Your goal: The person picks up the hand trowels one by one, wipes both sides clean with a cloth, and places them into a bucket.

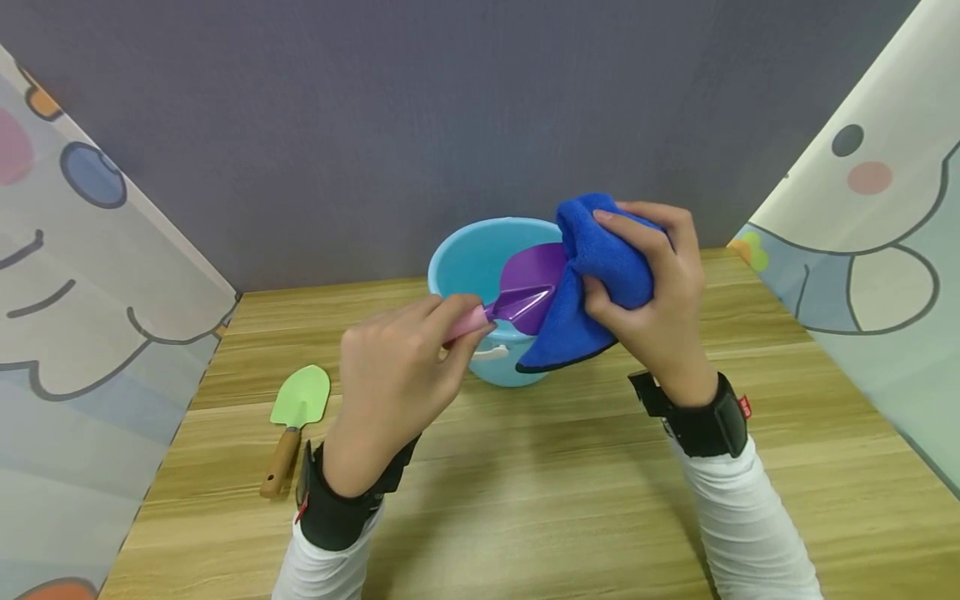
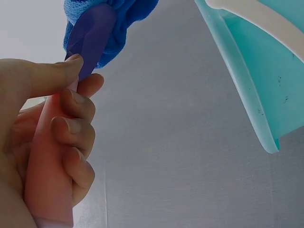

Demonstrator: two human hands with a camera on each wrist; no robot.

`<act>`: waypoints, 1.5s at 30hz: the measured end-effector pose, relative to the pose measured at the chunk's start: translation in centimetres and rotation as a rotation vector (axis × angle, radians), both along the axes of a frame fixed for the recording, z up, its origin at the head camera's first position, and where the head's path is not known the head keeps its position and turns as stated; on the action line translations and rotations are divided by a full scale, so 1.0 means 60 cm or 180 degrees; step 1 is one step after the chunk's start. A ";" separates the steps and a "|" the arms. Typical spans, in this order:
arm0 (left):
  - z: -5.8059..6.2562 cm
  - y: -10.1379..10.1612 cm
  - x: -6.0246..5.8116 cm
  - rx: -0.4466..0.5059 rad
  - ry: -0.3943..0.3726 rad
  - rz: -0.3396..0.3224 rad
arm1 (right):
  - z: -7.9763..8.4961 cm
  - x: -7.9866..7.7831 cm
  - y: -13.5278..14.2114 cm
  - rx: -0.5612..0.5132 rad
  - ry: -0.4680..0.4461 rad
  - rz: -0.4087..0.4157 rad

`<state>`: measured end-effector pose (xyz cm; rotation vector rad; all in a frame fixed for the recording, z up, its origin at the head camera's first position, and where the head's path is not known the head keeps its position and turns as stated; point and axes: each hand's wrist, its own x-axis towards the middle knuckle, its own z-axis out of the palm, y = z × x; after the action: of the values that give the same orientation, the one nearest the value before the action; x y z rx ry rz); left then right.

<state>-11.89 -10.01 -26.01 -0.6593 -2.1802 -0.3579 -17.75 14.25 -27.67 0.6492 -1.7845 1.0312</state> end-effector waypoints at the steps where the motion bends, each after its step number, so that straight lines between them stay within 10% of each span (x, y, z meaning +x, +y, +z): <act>1: -0.001 0.000 0.000 0.0002 -0.0019 0.0012 | 0.000 0.000 0.002 0.0027 -0.0033 -0.0007; 27: -0.016 -0.003 -0.018 0.0112 -0.0026 0.0043 | -0.009 -0.004 0.018 0.0228 -0.0224 -0.0325; 36: -0.037 -0.043 -0.056 0.0281 -0.0909 0.0370 | -0.018 -0.011 -0.001 0.0124 -0.0097 -0.0511; 45: -0.035 -0.039 -0.134 -0.0235 -0.1517 0.0473 | -0.005 -0.020 -0.004 -0.0090 0.0039 -0.0533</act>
<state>-19.93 -12.32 -28.13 -0.4804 -2.6890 -0.3866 -18.98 14.02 -27.94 0.4788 -1.7780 0.9348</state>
